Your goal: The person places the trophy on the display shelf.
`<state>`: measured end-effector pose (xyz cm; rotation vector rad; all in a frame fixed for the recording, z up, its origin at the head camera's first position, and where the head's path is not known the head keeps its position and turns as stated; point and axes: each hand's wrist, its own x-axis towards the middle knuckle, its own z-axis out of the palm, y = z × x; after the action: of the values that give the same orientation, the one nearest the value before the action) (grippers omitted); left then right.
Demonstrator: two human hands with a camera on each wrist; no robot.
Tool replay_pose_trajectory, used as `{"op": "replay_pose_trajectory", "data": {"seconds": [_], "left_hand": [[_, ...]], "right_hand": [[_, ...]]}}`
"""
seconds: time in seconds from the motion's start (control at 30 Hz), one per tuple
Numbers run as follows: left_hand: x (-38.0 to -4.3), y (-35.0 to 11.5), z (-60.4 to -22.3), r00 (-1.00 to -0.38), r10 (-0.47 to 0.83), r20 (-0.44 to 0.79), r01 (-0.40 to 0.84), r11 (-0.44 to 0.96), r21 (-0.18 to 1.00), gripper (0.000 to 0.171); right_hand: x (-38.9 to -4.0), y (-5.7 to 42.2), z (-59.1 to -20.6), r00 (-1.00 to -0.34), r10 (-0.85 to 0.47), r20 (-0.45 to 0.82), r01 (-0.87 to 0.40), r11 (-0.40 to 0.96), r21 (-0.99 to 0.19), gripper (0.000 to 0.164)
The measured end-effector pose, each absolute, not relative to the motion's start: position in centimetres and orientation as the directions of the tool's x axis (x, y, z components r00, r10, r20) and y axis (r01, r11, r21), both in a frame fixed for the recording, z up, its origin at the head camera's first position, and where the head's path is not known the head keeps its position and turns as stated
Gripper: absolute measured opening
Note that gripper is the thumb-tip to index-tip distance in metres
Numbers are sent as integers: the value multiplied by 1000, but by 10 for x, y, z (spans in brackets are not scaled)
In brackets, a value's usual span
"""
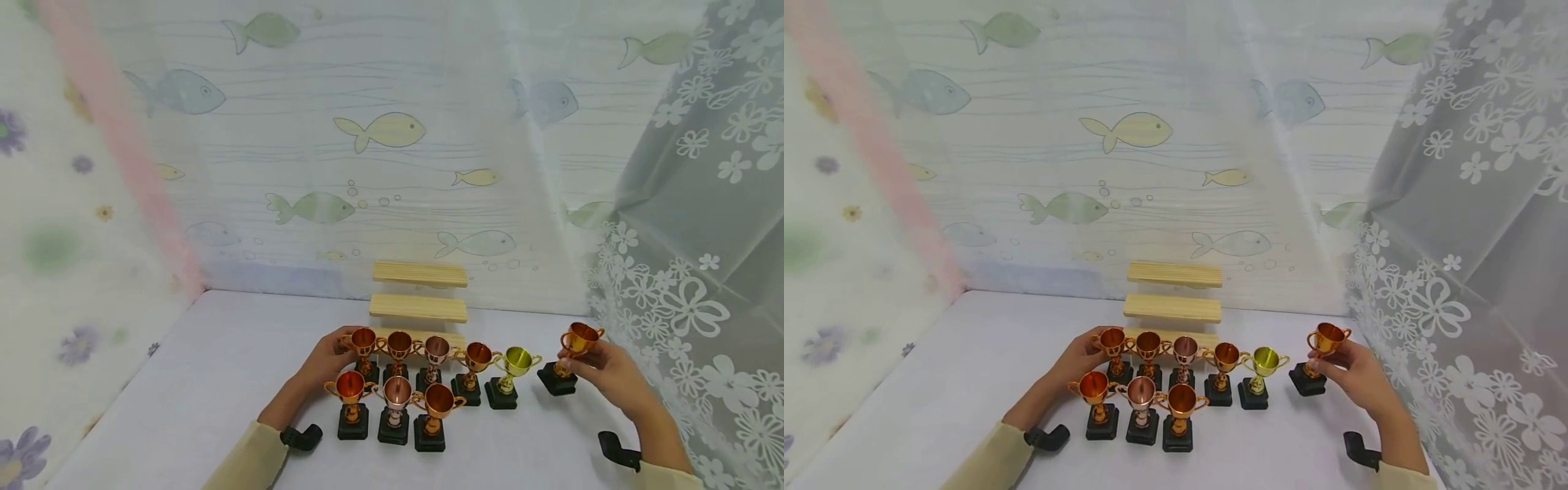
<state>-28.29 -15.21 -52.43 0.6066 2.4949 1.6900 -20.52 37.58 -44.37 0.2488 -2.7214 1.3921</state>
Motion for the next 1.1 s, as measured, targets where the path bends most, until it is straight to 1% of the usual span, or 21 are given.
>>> {"op": "replay_pose_trajectory", "data": {"seconds": [0.17, 0.37, 0.57, 0.67, 0.77, 0.93, 1.0, 1.1], "left_hand": [[-284, -153, -526, -919, 355, 174, 293, 317, 902, 41], [-283, -153, -527, -918, 360, 169, 285, 301, 910, 40], [-284, -152, -525, -910, 379, 169, 290, 290, 912, 43], [-279, -150, -512, -903, 392, 173, 297, 283, 912, 42], [-272, -149, -500, -895, 406, 184, 309, 269, 912, 41], [-279, -150, -516, -901, 390, 190, 308, 265, 914, 41], [-284, -151, -522, -906, 387, 169, 286, 268, 920, 43], [-284, -153, -520, -910, 390, 141, 261, 274, 926, 45]], "right_hand": [[-203, 372, -438, -974, -55, 218, -210, 571, -794, 41], [-199, 364, -427, -946, 24, 325, -249, 591, -767, 37], [-196, 359, -412, -915, 74, 396, -298, 539, -788, 39], [-197, 356, -407, -911, 79, 405, -308, 522, -795, 41], [-199, 351, -402, -907, 90, 413, -301, 549, -780, 41], [-204, 344, -391, -910, 88, 404, -276, 598, -752, 39], [-207, 341, -385, -913, 69, 403, -281, 611, -741, 37], [-212, 336, -372, -918, 40, 394, -278, 643, -714, 33]]}}
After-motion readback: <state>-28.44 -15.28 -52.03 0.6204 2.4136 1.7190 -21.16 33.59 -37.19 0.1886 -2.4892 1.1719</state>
